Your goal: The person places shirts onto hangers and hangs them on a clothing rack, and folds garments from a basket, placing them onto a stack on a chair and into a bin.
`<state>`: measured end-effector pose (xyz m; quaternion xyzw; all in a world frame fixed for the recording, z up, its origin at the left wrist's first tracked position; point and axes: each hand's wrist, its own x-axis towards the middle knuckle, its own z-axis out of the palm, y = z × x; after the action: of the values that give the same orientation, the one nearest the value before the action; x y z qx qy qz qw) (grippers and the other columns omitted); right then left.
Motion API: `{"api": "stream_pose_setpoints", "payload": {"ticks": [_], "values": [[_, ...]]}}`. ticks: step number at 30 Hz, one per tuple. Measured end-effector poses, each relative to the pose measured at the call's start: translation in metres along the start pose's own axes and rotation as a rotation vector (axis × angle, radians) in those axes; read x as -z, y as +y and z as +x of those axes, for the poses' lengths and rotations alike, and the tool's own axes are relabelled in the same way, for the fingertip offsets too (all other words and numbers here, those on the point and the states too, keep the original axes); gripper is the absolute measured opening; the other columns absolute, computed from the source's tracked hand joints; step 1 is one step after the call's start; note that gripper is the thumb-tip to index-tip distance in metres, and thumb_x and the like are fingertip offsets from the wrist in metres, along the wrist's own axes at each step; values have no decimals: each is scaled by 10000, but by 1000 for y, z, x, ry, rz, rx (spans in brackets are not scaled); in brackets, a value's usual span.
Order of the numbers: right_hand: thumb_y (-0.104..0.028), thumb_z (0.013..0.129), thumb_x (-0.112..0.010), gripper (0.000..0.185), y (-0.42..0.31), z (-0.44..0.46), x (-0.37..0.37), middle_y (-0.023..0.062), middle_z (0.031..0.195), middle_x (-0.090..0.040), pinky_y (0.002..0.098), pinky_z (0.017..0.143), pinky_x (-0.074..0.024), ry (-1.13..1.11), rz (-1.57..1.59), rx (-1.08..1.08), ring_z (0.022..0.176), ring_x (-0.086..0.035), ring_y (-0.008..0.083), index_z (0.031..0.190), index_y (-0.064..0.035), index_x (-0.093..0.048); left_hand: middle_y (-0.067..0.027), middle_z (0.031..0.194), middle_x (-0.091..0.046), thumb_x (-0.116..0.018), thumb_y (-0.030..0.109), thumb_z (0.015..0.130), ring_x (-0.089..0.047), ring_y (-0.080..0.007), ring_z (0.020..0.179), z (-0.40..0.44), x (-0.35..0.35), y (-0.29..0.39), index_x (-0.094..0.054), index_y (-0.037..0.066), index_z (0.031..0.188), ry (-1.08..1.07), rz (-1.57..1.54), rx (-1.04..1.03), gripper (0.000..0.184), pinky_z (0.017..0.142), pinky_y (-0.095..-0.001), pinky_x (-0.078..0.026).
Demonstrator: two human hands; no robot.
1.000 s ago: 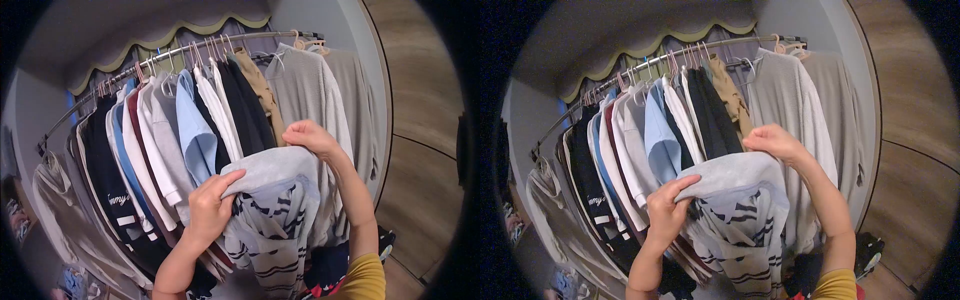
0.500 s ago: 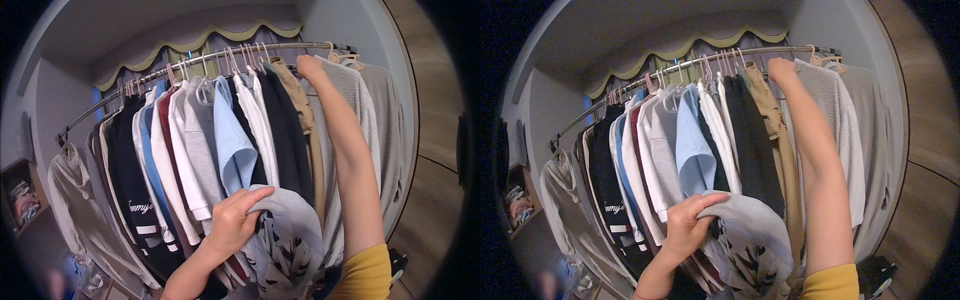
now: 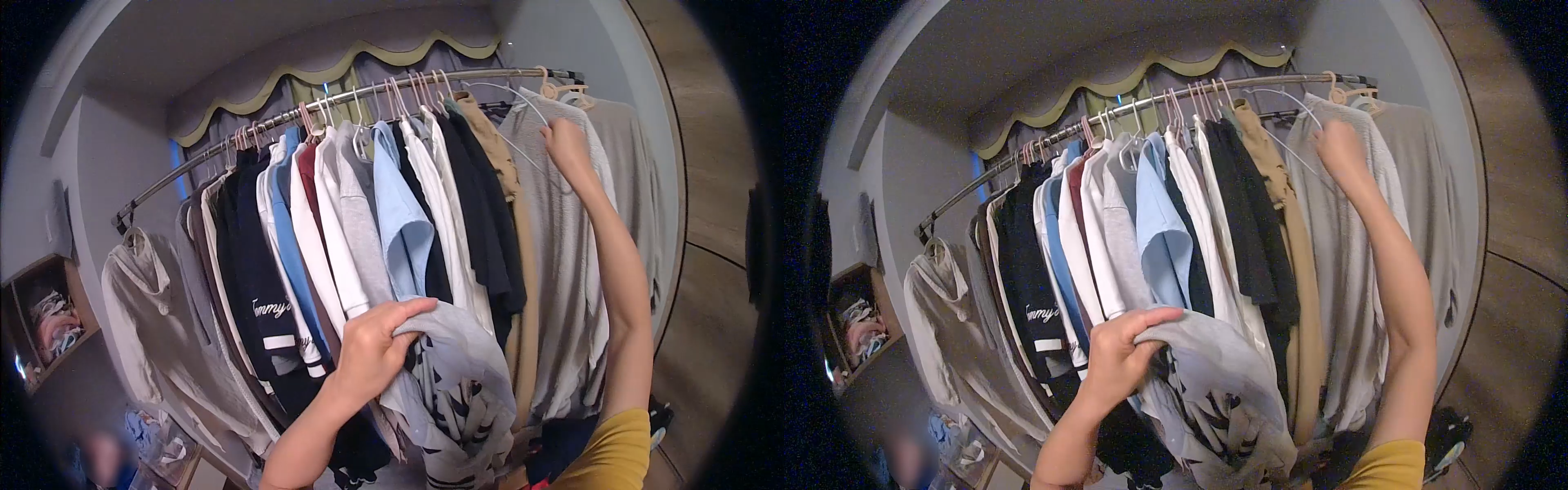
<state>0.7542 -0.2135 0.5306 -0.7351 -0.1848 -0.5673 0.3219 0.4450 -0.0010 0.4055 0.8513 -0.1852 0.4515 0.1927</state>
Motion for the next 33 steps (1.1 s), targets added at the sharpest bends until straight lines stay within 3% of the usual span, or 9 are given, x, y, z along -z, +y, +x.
{"api": "stream_pose_setpoints", "payload": {"ticks": [5, 7, 10, 13, 18, 21, 27, 30, 33], "values": [[-184, 809, -547, 197, 21, -111, 65, 145, 607, -557, 367, 503, -383, 221, 337, 87, 549, -537, 300, 880, -1, -551, -151, 854, -627, -579, -52, 672, -621, -252, 778, -19, 20, 13, -617, 23, 939, 6, -66, 23, 280, 692, -286, -480], [-175, 824, -545, 271, 11, -145, 87, 23, 538, -467, 266, 444, -339, 91, 559, -79, 468, -450, 129, 1051, -33, -500, -151, 865, -628, -581, -51, 666, -624, -236, 780, -30, 33, 18, -618, 18, 934, -17, -112, 77, 279, 697, -269, -477], [-174, 845, -531, 369, -65, -177, 160, -46, 550, -392, 193, 401, -272, 129, 740, -133, 469, -352, 19, 1175, -53, -418, -143, 812, -636, -582, -41, 669, -621, -166, 741, -49, 52, 21, -625, 26, 926, -33, -188, 177, 269, 668, -245, -465], [-187, 859, -521, 370, -94, -194, 192, -48, 565, -398, 157, 372, -217, 97, 1033, -221, 439, -310, 2, 1184, -40, -417, -36, 799, -626, -493, -79, 665, -552, -71, 722, -72, 80, 26, -632, 1, 921, -80, -233, 364, 301, 671, -193, -435], [-228, 911, -411, 362, -156, -210, 223, -33, 538, -323, 157, 315, -185, 87, 1572, -196, 382, -271, 22, 1230, -59, -386, -33, 834, -600, -496, -47, 684, -539, -94, 762, -102, 128, 25, -607, 17, 863, -127, -387, 585, 220, 716, -195, -416], [-295, 919, -356, 397, -203, -214, 236, -32, 512, -275, 184, 289, -167, -155, 2339, -97, 338, -231, 40, 1251, -78, -367, -19, 838, -583, -492, -42, 690, -531, -86, 771, -114, 151, 25, -582, 20, 894, -172, -497, 587, 231, 721, -189, -408], [-374, 906, -349, 410, -320, -244, 229, -58, 497, -257, 192, 293, -164, -456, 2395, -12, 317, -207, 29, 1248, -150, -387, -32, 843, -594, -503, -32, 705, -539, -103, 783, -125, 193, 49, -603, 22, 892, -213, -407, 524, 219, 740, -214, -421], [-385, 889, -376, 407, -354, -265, 207, -42, 505, -289, 202, 323, -200, -636, 2421, 229, 329, -226, 40, 1245, -189, -397, -61, 867, -614, -519, -67, 693, -570, -133, 790, -128, 226, 58, -618, 16, 937, -213, -536, 523, 277, 745, -229, -451], [-287, 879, -445, 341, -371, -305, 188, -9, 513, -363, 198, 356, -238, -735, 2433, 55, 368, -282, 57, 1179, -129, -478, -75, 879, -622, -522, -80, 678, -580, -129, 802, -129, 253, 83, -612, 3, 958, -244, -608, 569, 305, 747, -221, -453]]}}
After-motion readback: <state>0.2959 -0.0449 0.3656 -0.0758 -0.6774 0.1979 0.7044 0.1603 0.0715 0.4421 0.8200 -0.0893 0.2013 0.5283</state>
